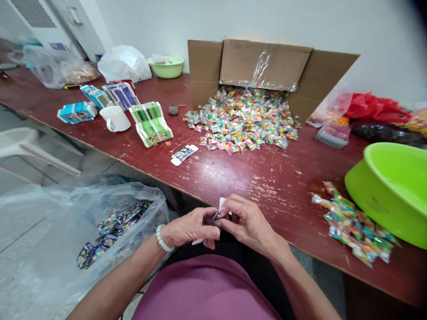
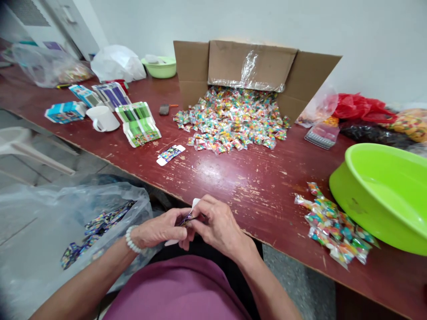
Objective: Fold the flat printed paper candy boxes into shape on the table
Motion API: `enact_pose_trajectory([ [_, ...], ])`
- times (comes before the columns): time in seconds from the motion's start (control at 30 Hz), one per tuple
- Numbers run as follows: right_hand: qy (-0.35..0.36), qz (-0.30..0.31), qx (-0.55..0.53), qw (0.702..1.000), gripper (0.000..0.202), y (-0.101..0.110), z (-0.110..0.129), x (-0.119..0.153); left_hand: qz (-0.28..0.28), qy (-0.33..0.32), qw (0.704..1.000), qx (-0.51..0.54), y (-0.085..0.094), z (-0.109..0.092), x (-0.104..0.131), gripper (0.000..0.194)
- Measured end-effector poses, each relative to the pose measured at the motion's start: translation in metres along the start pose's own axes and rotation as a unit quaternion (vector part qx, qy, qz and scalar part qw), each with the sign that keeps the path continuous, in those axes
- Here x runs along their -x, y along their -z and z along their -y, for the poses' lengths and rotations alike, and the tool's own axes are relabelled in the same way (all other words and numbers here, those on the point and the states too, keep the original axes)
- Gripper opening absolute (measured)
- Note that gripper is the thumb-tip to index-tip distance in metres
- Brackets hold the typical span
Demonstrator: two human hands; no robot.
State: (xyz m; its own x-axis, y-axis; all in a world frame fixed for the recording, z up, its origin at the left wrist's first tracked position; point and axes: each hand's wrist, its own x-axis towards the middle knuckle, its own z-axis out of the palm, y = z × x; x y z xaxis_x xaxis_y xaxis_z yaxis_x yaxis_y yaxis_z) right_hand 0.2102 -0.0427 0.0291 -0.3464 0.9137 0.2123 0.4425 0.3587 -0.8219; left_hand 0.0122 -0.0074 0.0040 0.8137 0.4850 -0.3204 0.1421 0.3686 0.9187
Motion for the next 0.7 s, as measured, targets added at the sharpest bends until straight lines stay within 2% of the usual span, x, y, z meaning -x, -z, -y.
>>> enact_pose_trajectory([
  [0.13,-0.007,0.033,-0.032,0.999,0.012,0.004,0.007,0.001,-0.015,0.005,1.0,0.004,0.003,-0.003,0.001,0.05],
  [0.23,-0.043,0.084,-0.064,0.994,0.011,0.004,0.005,0.003,0.0,0.007,1.0,-0.007,0.001,-0.005,0.003,0.041],
  [0.3,-0.053,0.096,-0.103,0.989,0.011,0.001,0.001,0.003,0.004,0.028,1.0,0.004,-0.003,-0.006,0.005,0.035],
  [0.37,-0.056,0.058,-0.132,0.988,0.012,-0.005,-0.003,0.003,-0.023,0.04,0.999,0.016,-0.008,-0.006,0.005,0.03],
  [0.43,-0.07,-0.043,-0.11,0.991,0.007,-0.014,-0.005,0.003,-0.078,0.026,0.996,0.018,-0.013,-0.004,0.005,0.029],
  [0.5,-0.101,-0.147,-0.077,0.981,0.02,-0.024,-0.008,0.002,-0.131,0.005,0.991,0.03,-0.018,-0.002,0.003,0.032],
  [0.53,-0.123,-0.168,-0.092,0.974,0.024,-0.028,-0.009,0.001,-0.149,-0.003,0.988,0.044,-0.02,0.0,0.002,0.034],
  [0.63,-0.185,-0.133,-0.218,0.949,0.024,-0.033,-0.013,-0.001,-0.177,-0.033,0.982,0.056,-0.022,0.003,-0.001,0.036],
  [0.7,-0.189,-0.137,-0.233,0.944,0.031,-0.03,-0.015,-0.002,-0.195,-0.058,0.978,0.035,-0.021,0.004,-0.002,0.033],
])
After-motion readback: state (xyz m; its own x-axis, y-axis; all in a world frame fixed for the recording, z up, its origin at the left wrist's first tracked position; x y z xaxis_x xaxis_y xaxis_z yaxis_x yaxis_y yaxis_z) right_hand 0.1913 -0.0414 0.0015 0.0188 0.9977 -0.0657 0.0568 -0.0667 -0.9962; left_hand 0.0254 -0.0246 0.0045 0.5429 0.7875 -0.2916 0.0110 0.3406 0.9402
